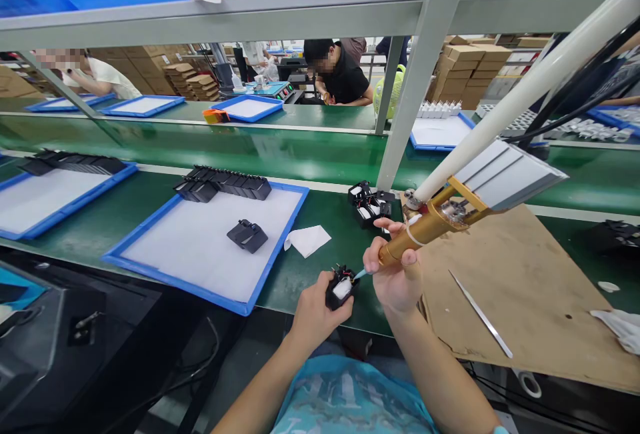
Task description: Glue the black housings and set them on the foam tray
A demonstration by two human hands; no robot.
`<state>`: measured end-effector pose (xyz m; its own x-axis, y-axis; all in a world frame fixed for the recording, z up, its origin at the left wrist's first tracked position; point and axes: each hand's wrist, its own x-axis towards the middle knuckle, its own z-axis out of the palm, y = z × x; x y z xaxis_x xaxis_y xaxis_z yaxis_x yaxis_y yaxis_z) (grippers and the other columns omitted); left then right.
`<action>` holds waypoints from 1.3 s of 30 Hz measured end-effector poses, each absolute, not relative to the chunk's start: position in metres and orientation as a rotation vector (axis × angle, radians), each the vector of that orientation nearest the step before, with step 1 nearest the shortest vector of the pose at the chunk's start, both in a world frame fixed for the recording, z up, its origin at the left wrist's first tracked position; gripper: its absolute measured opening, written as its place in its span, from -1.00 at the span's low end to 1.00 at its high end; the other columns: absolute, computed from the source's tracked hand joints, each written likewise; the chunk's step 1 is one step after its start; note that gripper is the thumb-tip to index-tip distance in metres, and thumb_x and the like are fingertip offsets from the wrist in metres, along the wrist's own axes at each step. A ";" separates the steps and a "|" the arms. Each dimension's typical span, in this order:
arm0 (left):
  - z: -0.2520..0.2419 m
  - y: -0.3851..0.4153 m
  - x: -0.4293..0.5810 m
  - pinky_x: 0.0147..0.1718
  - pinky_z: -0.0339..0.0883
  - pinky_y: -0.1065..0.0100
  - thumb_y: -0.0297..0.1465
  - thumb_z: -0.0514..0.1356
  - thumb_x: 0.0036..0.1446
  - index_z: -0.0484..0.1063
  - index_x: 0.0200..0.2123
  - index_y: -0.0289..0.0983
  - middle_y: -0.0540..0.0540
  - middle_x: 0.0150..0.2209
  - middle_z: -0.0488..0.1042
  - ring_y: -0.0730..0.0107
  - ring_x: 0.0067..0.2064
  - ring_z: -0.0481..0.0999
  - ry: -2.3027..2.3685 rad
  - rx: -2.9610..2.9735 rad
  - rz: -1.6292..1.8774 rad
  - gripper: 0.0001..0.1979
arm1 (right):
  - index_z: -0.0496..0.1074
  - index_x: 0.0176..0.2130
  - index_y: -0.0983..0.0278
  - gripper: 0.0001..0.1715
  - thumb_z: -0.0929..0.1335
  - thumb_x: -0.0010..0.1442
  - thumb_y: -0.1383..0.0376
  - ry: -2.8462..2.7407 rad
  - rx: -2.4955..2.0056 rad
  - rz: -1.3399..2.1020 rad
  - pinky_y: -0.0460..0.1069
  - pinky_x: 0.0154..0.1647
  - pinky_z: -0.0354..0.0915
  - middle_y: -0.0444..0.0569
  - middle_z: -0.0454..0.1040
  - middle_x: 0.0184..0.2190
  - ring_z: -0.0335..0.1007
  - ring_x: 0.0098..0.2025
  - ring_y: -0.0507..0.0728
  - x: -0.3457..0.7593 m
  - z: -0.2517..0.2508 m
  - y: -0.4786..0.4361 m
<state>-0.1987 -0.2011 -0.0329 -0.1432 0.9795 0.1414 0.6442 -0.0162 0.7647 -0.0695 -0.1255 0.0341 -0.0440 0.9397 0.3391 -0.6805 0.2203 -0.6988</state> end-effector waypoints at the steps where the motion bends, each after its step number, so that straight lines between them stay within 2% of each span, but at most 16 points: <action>1: -0.032 -0.201 -0.199 -0.48 0.30 0.43 -0.26 0.21 0.04 0.26 -0.21 -0.18 0.05 -0.45 0.46 0.39 -0.49 0.47 1.817 1.680 1.008 -0.74 | 0.37 -0.19 0.13 -0.71 0.35 0.14 0.04 -0.896 -0.359 1.358 -0.07 -0.64 0.15 -0.10 0.39 -0.10 0.23 -0.62 -0.09 -0.070 0.034 -0.125; 8: -0.033 -0.202 -0.199 -0.47 0.29 0.43 -0.25 0.21 0.05 0.24 -0.23 -0.18 0.05 -0.44 0.46 0.40 -0.48 0.46 1.795 1.646 1.002 -0.74 | 0.30 -0.01 0.05 -0.54 0.33 0.13 -0.02 -0.907 -0.395 1.349 -0.04 -0.63 0.20 -0.01 0.34 0.07 0.22 -0.59 -0.07 -0.071 0.036 -0.127; 18: -0.040 -0.191 -0.193 -0.38 0.37 0.36 -0.27 0.22 0.04 0.22 -0.18 -0.19 -0.02 -0.32 0.54 0.31 -0.36 0.55 1.757 1.591 0.986 -0.70 | 0.26 0.08 0.03 -0.42 0.34 0.10 -0.02 -0.863 -0.352 1.425 -0.02 -0.62 0.20 -0.02 0.40 -0.04 0.21 -0.59 -0.04 -0.079 0.039 -0.132; 21: -0.038 -0.188 -0.189 -0.34 0.39 0.35 -0.29 0.23 0.03 0.25 -0.17 -0.19 -0.03 -0.29 0.56 0.29 -0.32 0.57 1.726 1.593 1.027 -0.69 | 0.26 0.05 0.05 -0.45 0.34 0.11 -0.03 -0.887 -0.353 1.429 -0.01 -0.61 0.22 -0.02 0.41 -0.06 0.21 -0.59 -0.03 -0.082 0.040 -0.134; 26: -0.037 -0.187 -0.187 -0.26 0.45 0.30 -0.27 0.24 0.04 0.29 -0.14 -0.20 -0.08 -0.23 0.58 0.24 -0.23 0.60 1.712 1.649 1.134 -0.68 | 0.32 -0.18 0.12 -0.64 0.34 0.12 -0.03 -0.923 -0.314 1.415 -0.03 -0.64 0.23 -0.07 0.38 -0.08 0.24 -0.61 -0.07 -0.083 0.041 -0.135; 28: -0.039 -0.188 -0.187 -0.23 0.46 0.29 -0.26 0.23 0.06 0.30 -0.11 -0.21 -0.09 -0.21 0.58 0.24 -0.21 0.61 1.706 1.681 1.160 -0.67 | 0.31 -0.22 0.12 -0.66 0.34 0.12 -0.03 -0.923 -0.295 1.417 -0.04 -0.65 0.22 -0.09 0.37 -0.09 0.25 -0.62 -0.08 -0.083 0.041 -0.136; 34: -0.043 -0.189 -0.190 -0.19 0.45 0.23 -0.29 0.22 0.08 0.34 -0.08 -0.23 -0.13 -0.19 0.57 0.19 -0.18 0.59 1.747 1.808 1.115 -0.67 | 0.29 -0.01 0.08 -0.48 0.29 0.11 -0.10 -0.879 -0.286 1.422 -0.01 -0.64 0.22 0.00 0.35 0.01 0.26 -0.59 -0.04 -0.084 0.042 -0.137; 39: -0.048 -0.188 -0.208 -0.14 0.41 0.13 -0.31 0.24 0.07 0.38 -0.12 -0.25 -0.15 -0.18 0.51 0.10 -0.13 0.53 1.836 1.827 0.849 -0.71 | 0.32 -0.05 0.05 -0.52 0.24 0.14 -0.11 -0.871 -0.328 1.369 0.00 -0.63 0.22 -0.03 0.35 0.02 0.25 -0.59 -0.03 -0.078 0.040 -0.134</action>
<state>-0.2077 -0.1877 -0.0484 -0.0546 0.9903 0.1274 0.7383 -0.0459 0.6729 -0.0783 -0.1339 0.0403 -0.0419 0.9371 0.3466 -0.7107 0.2158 -0.6695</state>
